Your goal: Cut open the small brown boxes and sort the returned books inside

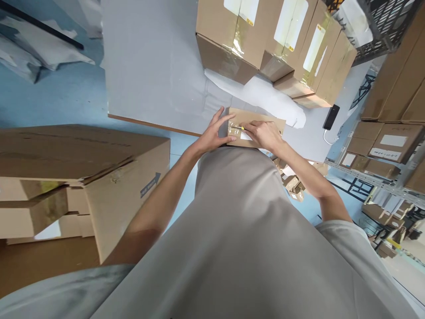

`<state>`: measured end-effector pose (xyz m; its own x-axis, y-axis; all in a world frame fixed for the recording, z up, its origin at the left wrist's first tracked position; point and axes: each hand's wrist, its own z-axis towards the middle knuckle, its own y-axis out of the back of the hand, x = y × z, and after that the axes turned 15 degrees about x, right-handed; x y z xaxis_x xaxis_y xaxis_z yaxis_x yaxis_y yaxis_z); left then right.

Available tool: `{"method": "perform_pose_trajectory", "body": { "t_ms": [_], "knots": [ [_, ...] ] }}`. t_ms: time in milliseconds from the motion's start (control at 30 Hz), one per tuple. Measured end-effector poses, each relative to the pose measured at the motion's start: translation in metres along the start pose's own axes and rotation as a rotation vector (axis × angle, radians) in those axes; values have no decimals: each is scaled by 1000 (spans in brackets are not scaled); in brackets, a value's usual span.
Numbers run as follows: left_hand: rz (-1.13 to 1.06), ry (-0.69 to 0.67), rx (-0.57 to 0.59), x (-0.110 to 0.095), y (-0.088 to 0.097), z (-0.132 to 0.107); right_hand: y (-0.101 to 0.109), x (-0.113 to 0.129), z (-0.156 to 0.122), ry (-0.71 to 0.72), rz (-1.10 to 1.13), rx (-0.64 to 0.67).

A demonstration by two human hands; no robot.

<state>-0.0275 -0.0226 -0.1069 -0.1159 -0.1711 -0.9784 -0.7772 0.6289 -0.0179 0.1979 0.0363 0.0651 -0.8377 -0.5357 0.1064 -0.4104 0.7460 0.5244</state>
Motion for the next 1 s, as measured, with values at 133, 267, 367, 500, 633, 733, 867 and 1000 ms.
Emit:
{"method": "perform_pose_trajectory", "body": {
  "t_ms": [133,267,367,500,633,733,867,1000],
  "knots": [
    [11,6,0,0,0,0,0,-1,1,3,-2,-10],
    [20,15,-4,-2,1,0,1,3,1,5,-20,-18],
    [25,23,2,-2,4,0,5,9,0,-5,-46,-14],
    [29,36,14,0,11,-3,12,19,4,11,-78,3],
    [48,61,18,1,16,-7,20,28,9,49,-87,-16],
    [69,75,20,-2,15,-7,23,31,10,72,-73,-34],
    [73,83,29,-8,9,-2,22,29,9,84,-42,-57],
    [72,90,30,-11,6,1,16,25,6,45,-57,-52]
  ]
}}
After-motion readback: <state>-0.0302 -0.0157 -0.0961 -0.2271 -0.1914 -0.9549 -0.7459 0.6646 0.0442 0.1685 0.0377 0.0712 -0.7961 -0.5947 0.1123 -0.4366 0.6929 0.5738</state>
